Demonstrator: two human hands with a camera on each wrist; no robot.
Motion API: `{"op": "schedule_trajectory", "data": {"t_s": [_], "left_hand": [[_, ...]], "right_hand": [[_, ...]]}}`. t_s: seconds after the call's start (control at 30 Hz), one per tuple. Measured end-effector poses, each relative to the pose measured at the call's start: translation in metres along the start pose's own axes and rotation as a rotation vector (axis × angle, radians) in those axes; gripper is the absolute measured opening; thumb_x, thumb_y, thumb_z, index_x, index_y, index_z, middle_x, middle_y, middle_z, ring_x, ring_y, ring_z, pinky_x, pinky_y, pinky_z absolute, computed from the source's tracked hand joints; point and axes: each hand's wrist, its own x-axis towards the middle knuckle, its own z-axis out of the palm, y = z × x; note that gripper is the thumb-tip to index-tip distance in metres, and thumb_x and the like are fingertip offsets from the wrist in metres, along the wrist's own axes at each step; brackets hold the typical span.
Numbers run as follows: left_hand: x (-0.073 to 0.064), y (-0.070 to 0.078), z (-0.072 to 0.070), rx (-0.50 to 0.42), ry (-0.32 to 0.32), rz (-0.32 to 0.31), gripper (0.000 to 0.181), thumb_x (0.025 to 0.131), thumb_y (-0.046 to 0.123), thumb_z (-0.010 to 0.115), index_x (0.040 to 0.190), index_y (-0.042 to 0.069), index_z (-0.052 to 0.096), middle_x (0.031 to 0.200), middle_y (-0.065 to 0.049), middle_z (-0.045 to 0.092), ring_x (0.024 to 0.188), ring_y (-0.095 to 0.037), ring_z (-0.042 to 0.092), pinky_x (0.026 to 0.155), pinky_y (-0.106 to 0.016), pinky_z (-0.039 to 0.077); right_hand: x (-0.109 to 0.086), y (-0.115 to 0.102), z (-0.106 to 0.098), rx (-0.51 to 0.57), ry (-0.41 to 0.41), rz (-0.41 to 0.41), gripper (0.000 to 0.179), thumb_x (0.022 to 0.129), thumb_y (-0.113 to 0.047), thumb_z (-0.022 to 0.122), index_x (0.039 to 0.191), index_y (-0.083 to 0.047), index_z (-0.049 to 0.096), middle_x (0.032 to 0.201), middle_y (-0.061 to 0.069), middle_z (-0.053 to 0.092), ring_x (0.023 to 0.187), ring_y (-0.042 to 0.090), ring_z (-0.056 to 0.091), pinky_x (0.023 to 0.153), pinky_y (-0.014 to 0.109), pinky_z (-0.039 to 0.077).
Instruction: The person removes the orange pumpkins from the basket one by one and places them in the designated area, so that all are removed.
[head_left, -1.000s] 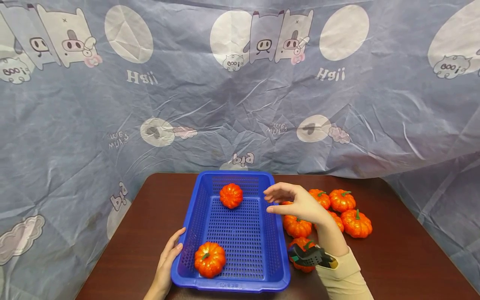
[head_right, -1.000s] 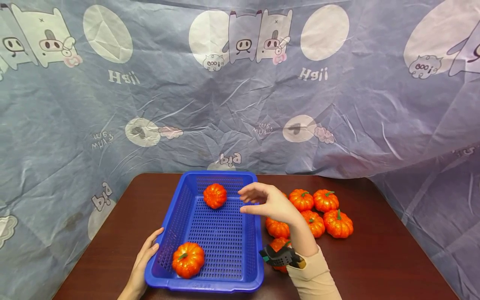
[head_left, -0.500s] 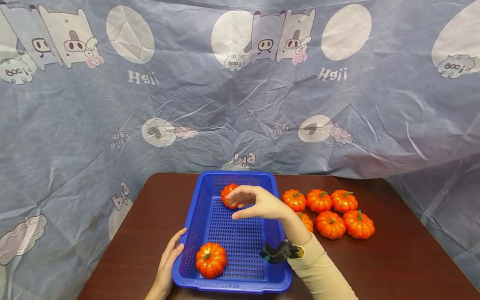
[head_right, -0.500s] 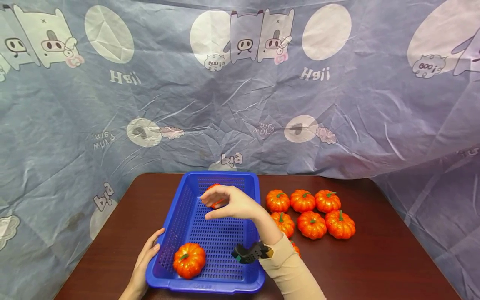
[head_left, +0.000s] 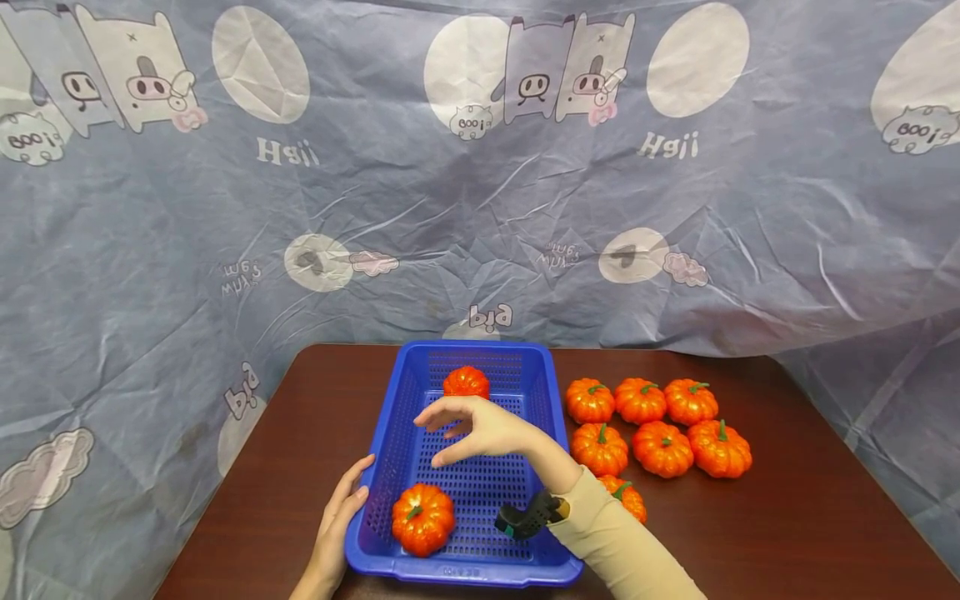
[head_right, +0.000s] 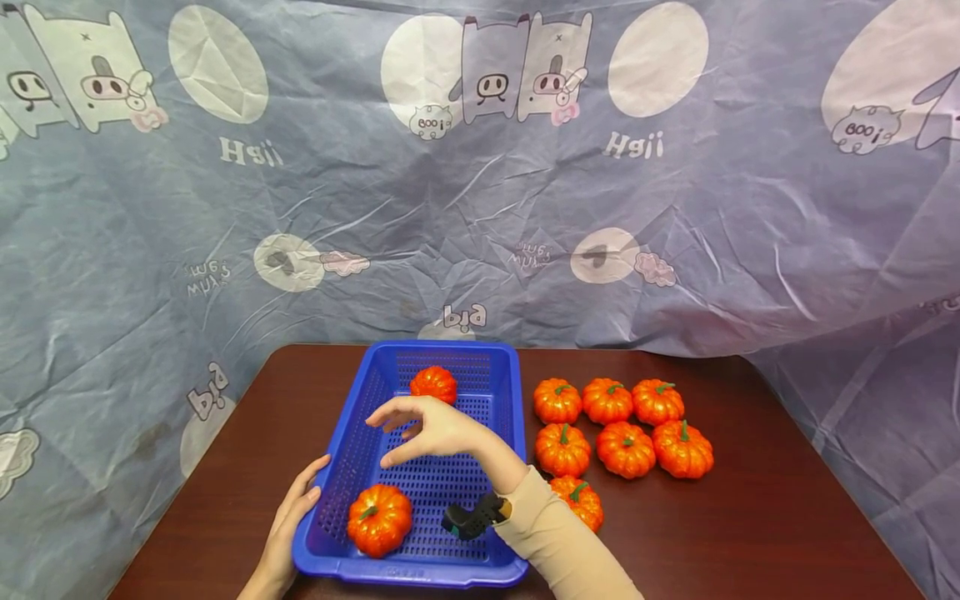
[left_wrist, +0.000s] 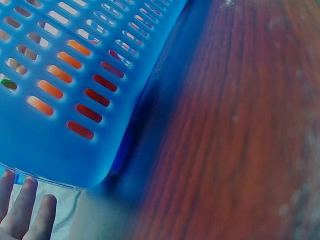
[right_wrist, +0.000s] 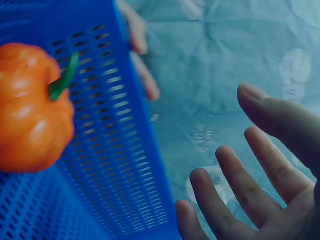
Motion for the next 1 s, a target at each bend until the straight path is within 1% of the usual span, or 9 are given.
{"op": "schedule_trajectory", "data": {"t_s": [0.07, 0.13, 0.23, 0.4, 0.5, 0.63, 0.77, 0.87, 1.0], "left_hand": [[0.000, 0.000, 0.000, -0.001, 0.003, 0.001, 0.043, 0.099, 0.015, 0.035, 0.141, 0.003, 0.035, 0.140, -0.004, 0.039, 0.119, -0.012, 0.047, 0.090, -0.027, 0.044], [0.000, 0.000, 0.000, 0.001, 0.006, 0.003, 0.043, 0.099, 0.015, 0.035, 0.141, 0.003, 0.035, 0.140, -0.004, 0.038, 0.119, -0.011, 0.046, 0.090, -0.026, 0.044], [0.000, -0.001, 0.001, 0.014, 0.006, 0.005, 0.043, 0.099, 0.015, 0.035, 0.140, 0.003, 0.035, 0.143, -0.004, 0.034, 0.122, -0.008, 0.044, 0.092, -0.024, 0.042], [0.000, -0.001, 0.001, 0.020, 0.003, 0.006, 0.043, 0.099, 0.014, 0.035, 0.140, 0.003, 0.036, 0.144, -0.005, 0.033, 0.122, -0.008, 0.043, 0.092, -0.024, 0.042], [0.000, 0.000, 0.001, 0.022, 0.010, 0.005, 0.043, 0.099, 0.014, 0.035, 0.140, 0.003, 0.036, 0.144, -0.005, 0.033, 0.122, -0.007, 0.044, 0.091, -0.024, 0.042], [0.001, 0.000, 0.001, 0.037, 0.014, 0.010, 0.043, 0.099, 0.014, 0.035, 0.140, 0.003, 0.036, 0.144, -0.002, 0.031, 0.124, -0.004, 0.040, 0.092, -0.021, 0.041], [0.000, 0.000, 0.001, 0.025, 0.009, 0.016, 0.043, 0.099, 0.013, 0.034, 0.140, 0.002, 0.036, 0.142, -0.002, 0.035, 0.122, -0.006, 0.043, 0.091, -0.024, 0.043], [0.000, 0.000, 0.000, 0.013, 0.002, 0.009, 0.043, 0.099, 0.013, 0.034, 0.140, 0.003, 0.035, 0.141, -0.003, 0.037, 0.120, -0.010, 0.046, 0.089, -0.027, 0.045], [0.000, 0.000, 0.000, 0.005, -0.006, -0.001, 0.043, 0.099, 0.014, 0.034, 0.141, 0.004, 0.035, 0.140, -0.004, 0.037, 0.119, -0.012, 0.047, 0.089, -0.029, 0.046]], "right_hand": [[0.002, 0.001, 0.004, -0.034, -0.028, 0.015, 0.047, 0.078, -0.013, 0.076, 0.122, -0.009, 0.059, 0.120, -0.006, 0.059, 0.110, 0.009, 0.055, 0.092, 0.029, 0.044], [0.004, 0.003, 0.008, -0.052, -0.059, 0.018, 0.048, 0.078, -0.015, 0.077, 0.122, -0.009, 0.058, 0.121, -0.008, 0.058, 0.111, 0.007, 0.053, 0.093, 0.030, 0.043], [0.007, 0.009, 0.013, -0.058, -0.111, 0.021, 0.049, 0.078, -0.015, 0.077, 0.123, -0.008, 0.058, 0.123, -0.004, 0.058, 0.113, 0.009, 0.052, 0.095, 0.032, 0.043], [0.011, 0.020, 0.021, -0.088, -0.179, 0.052, 0.050, 0.077, -0.016, 0.077, 0.123, -0.009, 0.059, 0.124, 0.002, 0.058, 0.114, 0.008, 0.052, 0.093, 0.030, 0.043], [0.013, 0.025, 0.026, -0.112, -0.208, 0.070, 0.050, 0.076, -0.017, 0.078, 0.122, -0.010, 0.060, 0.122, -0.002, 0.059, 0.114, 0.010, 0.052, 0.092, 0.031, 0.044], [0.014, 0.030, 0.033, -0.154, -0.236, 0.093, 0.050, 0.073, -0.018, 0.080, 0.119, -0.012, 0.062, 0.119, -0.011, 0.059, 0.117, 0.014, 0.051, 0.090, 0.032, 0.046], [0.015, 0.034, 0.040, -0.233, -0.266, 0.089, 0.050, 0.071, -0.021, 0.082, 0.117, -0.014, 0.064, 0.118, -0.014, 0.058, 0.117, 0.012, 0.050, 0.093, 0.028, 0.042], [0.015, 0.036, 0.043, -0.259, -0.293, 0.082, 0.049, 0.070, -0.021, 0.082, 0.115, -0.014, 0.065, 0.116, -0.013, 0.058, 0.114, 0.010, 0.051, 0.098, 0.026, 0.038], [0.015, 0.038, 0.046, -0.222, -0.326, 0.100, 0.049, 0.070, -0.016, 0.082, 0.115, -0.012, 0.065, 0.115, -0.010, 0.058, 0.109, 0.005, 0.051, 0.097, 0.026, 0.038]]}}
